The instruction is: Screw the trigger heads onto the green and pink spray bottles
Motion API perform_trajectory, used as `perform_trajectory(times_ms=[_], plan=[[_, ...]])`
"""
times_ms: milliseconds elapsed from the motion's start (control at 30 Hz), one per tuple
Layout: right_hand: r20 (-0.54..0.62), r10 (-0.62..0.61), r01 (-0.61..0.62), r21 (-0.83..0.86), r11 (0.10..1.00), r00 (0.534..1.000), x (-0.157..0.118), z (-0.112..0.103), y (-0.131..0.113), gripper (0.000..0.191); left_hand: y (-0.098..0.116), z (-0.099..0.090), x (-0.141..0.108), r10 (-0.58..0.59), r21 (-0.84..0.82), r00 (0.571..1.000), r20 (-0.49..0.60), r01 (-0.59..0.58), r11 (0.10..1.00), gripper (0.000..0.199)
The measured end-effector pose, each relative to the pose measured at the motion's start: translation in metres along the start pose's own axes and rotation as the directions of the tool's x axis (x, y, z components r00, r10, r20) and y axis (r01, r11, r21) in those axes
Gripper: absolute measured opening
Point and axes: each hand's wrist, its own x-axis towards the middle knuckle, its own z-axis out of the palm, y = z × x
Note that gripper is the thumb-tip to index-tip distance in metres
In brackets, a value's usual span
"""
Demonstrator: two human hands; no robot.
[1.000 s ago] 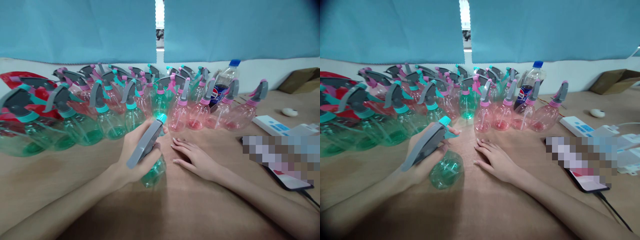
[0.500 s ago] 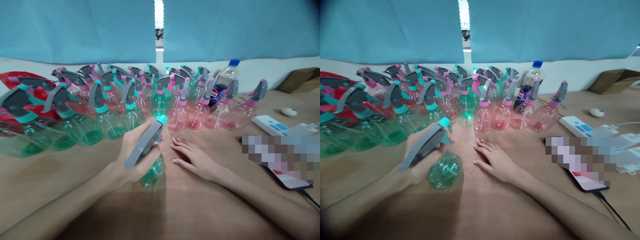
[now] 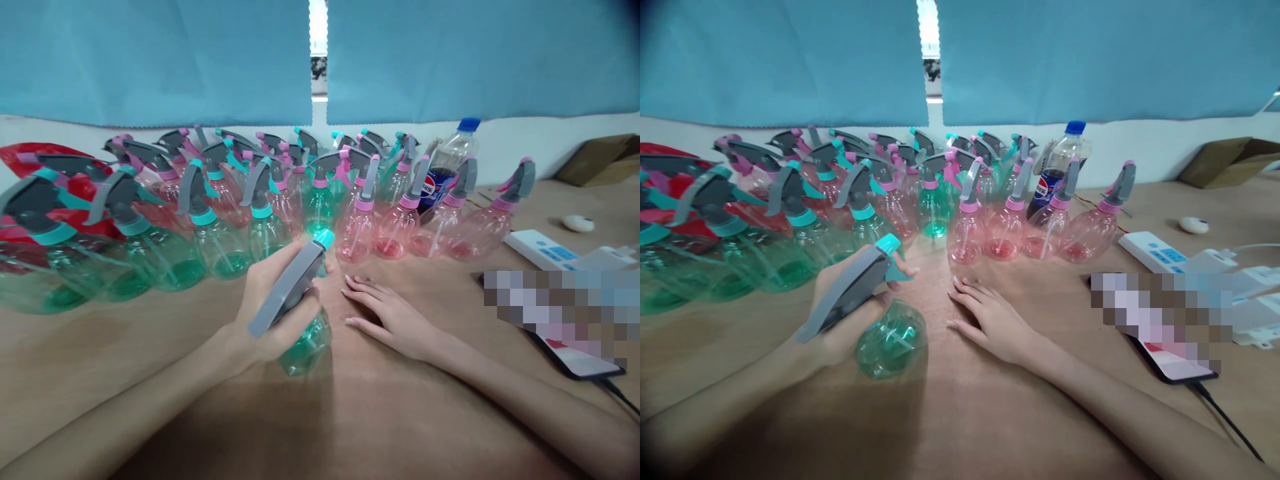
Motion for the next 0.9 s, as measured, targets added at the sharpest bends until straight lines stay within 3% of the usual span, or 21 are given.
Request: perform_trajectory(times_ms=[100,333,533,900], plan=[[0.002,0.008,-0.008,-0.002,1.000,1.000,-0.0002,-0.0005,-0.0005,0.053,-0.0012,0.0019,-0.0002,-0.032,-0.024,0.999,-0.005,0.031,0.999,0.027],[-0.010,-0.004,0.004,0.008,1.000,1.000,0.0001,-0.0011,-0.0003,0.054,-0.0022,0.0017,-0.0007,0.014,0.049,1.000,-0.020,-0.013,0.999,0.013],[0.004,0.000,0.000,-0.006,1.000,1.000,0.0001,-0.0009,0.0005,0.055,-0.0029,0.0031,-0.0010,-0.028,-0.018,0.999,-0.022,0.028,0.999,0.026],[-0.012,-0.010,0.010,-0.001,1.000,1.000,0.0000,-0.0002,0.0012,0.053,-0.0032,0.0038,-0.0010,-0.038,-0.042,0.999,-0.017,0.037,0.998,0.026]])
